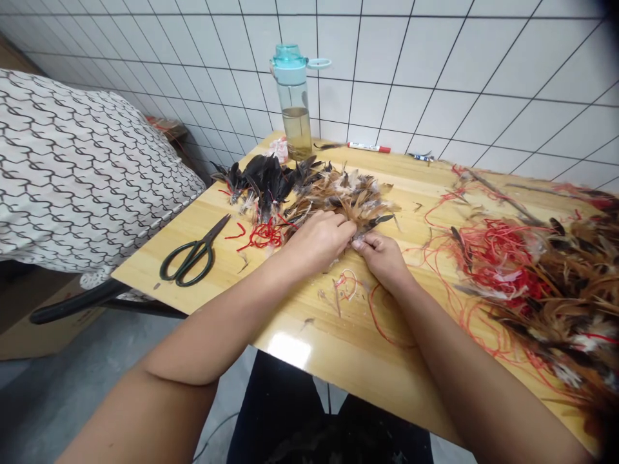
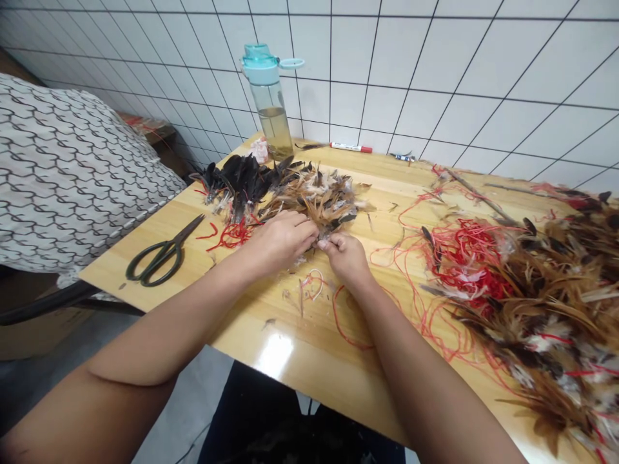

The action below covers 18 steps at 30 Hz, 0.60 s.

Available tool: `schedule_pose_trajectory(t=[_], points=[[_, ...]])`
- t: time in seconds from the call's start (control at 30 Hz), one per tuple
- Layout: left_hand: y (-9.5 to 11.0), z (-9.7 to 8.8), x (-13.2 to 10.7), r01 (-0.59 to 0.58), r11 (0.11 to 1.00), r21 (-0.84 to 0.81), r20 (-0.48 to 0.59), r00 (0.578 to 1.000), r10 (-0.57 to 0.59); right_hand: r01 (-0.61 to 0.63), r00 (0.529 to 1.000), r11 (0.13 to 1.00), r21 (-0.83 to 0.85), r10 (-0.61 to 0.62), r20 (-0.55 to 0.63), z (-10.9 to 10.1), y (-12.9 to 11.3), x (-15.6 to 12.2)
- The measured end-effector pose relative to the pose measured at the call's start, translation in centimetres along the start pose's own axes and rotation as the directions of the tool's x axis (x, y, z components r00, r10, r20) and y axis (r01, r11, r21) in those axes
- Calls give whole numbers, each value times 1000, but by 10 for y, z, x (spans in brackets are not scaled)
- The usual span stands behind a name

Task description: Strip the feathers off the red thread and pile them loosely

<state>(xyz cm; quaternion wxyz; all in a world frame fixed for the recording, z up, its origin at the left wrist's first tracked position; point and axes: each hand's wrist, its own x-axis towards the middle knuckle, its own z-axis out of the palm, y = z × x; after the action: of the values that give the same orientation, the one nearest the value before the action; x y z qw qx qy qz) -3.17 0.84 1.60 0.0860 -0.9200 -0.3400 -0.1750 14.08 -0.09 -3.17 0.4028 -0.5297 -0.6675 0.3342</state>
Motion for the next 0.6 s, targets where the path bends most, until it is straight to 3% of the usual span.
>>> schedule_pose_trajectory(t=[0.17,0.3,0.37,0.5,0.6], points=[[-3,0,0,19,990,-142,-44,999,-25,-10,1000,999,-36,10,-4,-1,0,-1],[-16,-14,-1,167,970,-178,-214,956,-203,-45,996,994,95,51,-68,-2,1,-2],[-23,-20,-3,231,958,-168,-219,939,-265,-65,993,985,157,79,-89,-3,-1,-3],[-34,-19,-5,214,953,-213,37,977,-211,-71,990,981,181,92,-110,-4,-5,-4],[-37,-13,-6,187,945,-267,208,969,-133,-69,989,986,153,87,-116,-3,-5,-4]])
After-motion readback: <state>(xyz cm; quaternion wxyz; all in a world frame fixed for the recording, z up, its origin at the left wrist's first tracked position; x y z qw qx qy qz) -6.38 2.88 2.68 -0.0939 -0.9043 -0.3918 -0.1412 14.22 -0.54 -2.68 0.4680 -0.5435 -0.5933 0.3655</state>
